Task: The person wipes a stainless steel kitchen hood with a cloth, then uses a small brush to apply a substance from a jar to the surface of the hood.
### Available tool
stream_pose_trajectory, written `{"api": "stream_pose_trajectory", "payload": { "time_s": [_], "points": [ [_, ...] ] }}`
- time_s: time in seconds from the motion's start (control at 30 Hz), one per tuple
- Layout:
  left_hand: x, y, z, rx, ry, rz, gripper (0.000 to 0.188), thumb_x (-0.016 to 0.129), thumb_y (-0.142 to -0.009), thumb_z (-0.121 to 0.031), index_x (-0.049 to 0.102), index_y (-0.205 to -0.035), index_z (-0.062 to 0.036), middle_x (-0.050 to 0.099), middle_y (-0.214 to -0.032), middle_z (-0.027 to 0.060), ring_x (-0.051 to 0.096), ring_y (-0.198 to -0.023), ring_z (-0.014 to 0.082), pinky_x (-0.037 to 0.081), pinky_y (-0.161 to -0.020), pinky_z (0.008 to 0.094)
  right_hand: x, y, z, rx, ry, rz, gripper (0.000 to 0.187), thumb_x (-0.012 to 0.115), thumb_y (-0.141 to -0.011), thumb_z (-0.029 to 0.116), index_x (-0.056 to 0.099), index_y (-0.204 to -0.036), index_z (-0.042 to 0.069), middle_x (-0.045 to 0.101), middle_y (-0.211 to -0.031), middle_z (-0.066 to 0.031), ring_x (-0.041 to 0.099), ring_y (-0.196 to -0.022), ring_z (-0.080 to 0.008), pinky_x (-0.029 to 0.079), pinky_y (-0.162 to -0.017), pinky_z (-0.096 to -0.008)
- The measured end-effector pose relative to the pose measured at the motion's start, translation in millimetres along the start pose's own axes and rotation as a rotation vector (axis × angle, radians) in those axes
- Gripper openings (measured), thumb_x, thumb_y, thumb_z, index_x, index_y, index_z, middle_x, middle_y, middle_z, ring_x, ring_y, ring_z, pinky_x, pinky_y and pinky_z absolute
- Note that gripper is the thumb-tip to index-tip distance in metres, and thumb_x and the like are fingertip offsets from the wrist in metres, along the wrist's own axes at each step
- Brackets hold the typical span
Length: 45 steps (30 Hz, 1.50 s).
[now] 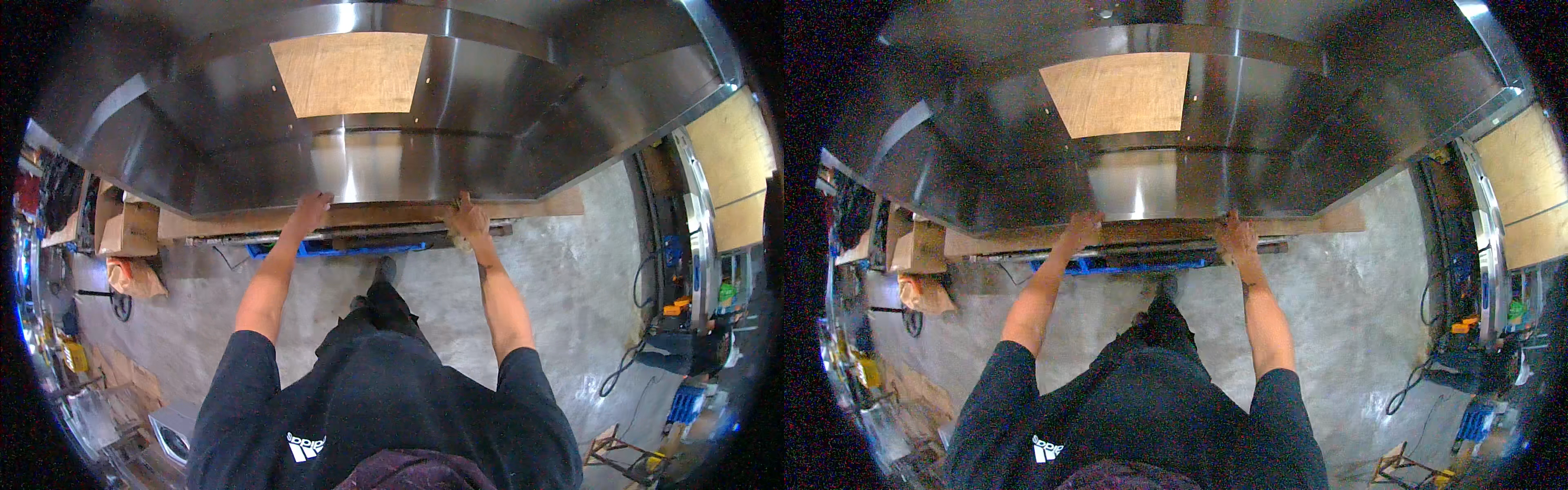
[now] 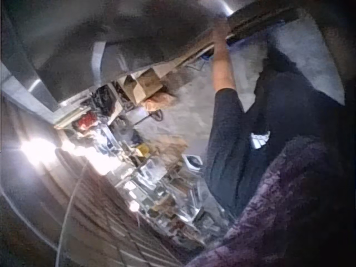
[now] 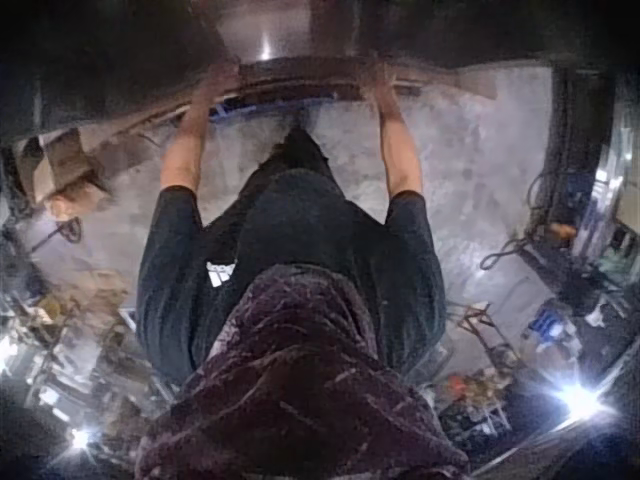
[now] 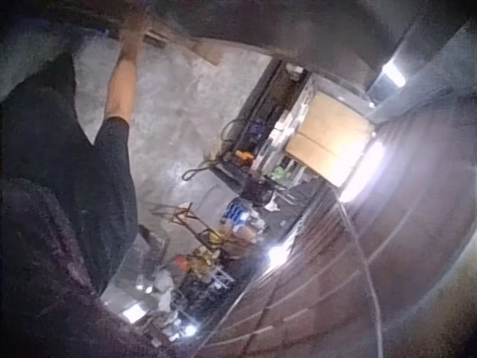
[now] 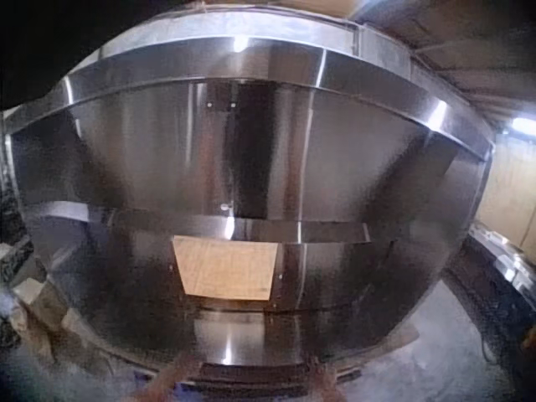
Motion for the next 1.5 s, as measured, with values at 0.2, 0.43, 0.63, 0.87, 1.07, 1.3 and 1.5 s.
{"api": "stream_pose_trajectory", "payload": {
  "time_s": [0.2,0.43,0.63,0.87,1.07,1.3,1.5],
  "points": [
    [-38,17,-44,-0.074,0.087,-0.213,0.05,0.059,-0.091,0.001,0.054,-0.141,-0.0053,0.058,-0.134,0.0254,0.054,-0.125,0.0486,0.045,-0.102,0.0587,-39,-39,13,-0.155,-1.085,-0.124,0.041,0.056,-0.109,0.028,0.056,-0.142,0.004,0.068,-0.128,-0.0125,0.062,-0.118,-0.0265,0.047,-0.097,-0.0377],
    [27,151,-131,-0.676,0.465,-0.122,0.052,0.054,-0.091,0.003,0.051,-0.143,-0.0014,0.052,-0.138,0.0321,0.047,-0.131,0.0533,0.039,-0.113,0.0562,-95,-67,67,-0.633,-1.504,-0.573,0.061,0.056,-0.11,0.024,0.031,-0.159,0.0,0.05,-0.151,-0.0158,0.058,-0.126,-0.0305,0.039,-0.113,-0.0346],
    [125,396,-278,-1.102,0.546,0.671,0.052,0.073,-0.082,-0.028,0.064,-0.122,0.0025,0.071,-0.115,0.0276,0.07,-0.103,0.0423,0.057,-0.085,0.0495,-148,27,46,-0.533,-0.846,-0.489,0.049,0.061,-0.106,0.02,0.046,-0.148,0.0,0.056,-0.14,-0.0226,0.061,-0.121,-0.0367,0.049,-0.104,-0.0401],
    [129,343,-422,-1.023,0.726,0.885,0.044,0.072,-0.086,-0.03,0.068,-0.118,-0.0003,0.072,-0.116,0.0249,0.07,-0.104,0.04,0.056,-0.088,0.0477,35,178,-231,-0.209,-0.7,0.351,0.031,0.054,-0.108,0.02,0.062,-0.131,0.0,0.071,-0.113,-0.0163,0.072,-0.097,-0.0205,0.057,-0.084,-0.0377],
    [199,202,-495,-0.846,0.827,0.798,0.038,0.071,-0.09,-0.031,0.071,-0.115,-0.0027,0.073,-0.117,0.0226,0.071,-0.106,0.038,0.056,-0.09,0.0461,14,208,-419,0.096,-0.872,0.256,0.035,0.052,-0.11,0.024,0.062,-0.133,0.0,0.073,-0.113,-0.013,0.074,-0.092,-0.0196,0.058,-0.077,-0.0327],
    [231,11,-503,-0.762,0.837,0.74,0.032,0.071,-0.094,-0.032,0.075,-0.112,-0.0055,0.074,-0.117,0.02,0.071,-0.108,0.0357,0.055,-0.092,0.0442,-50,142,-554,0.369,-1.115,-0.121,0.03,0.051,-0.111,0.025,0.064,-0.128,0.004,0.072,-0.105,-0.0091,0.071,-0.083,-0.016,0.056,-0.071,-0.0294],
    [306,-103,-543,-0.593,0.681,0.787,0.028,0.071,-0.093,-0.029,0.077,-0.11,-0.0079,0.076,-0.11,0.0193,0.071,-0.109,0.0367,0.056,-0.091,0.0456,-18,120,-685,0.52,-1.162,-0.04,0.035,0.057,-0.108,0.027,0.065,-0.124,-0.002,0.072,-0.095,-0.0102,0.069,-0.079,-0.0168,0.057,-0.067,-0.0331]
  ]
}}
Point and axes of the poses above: each hand's wrist, its own y-axis away from the middle knuckle, its own x-axis out of the palm, z = x × y, the point moved 6 cm from there along -y, towards the middle knuckle
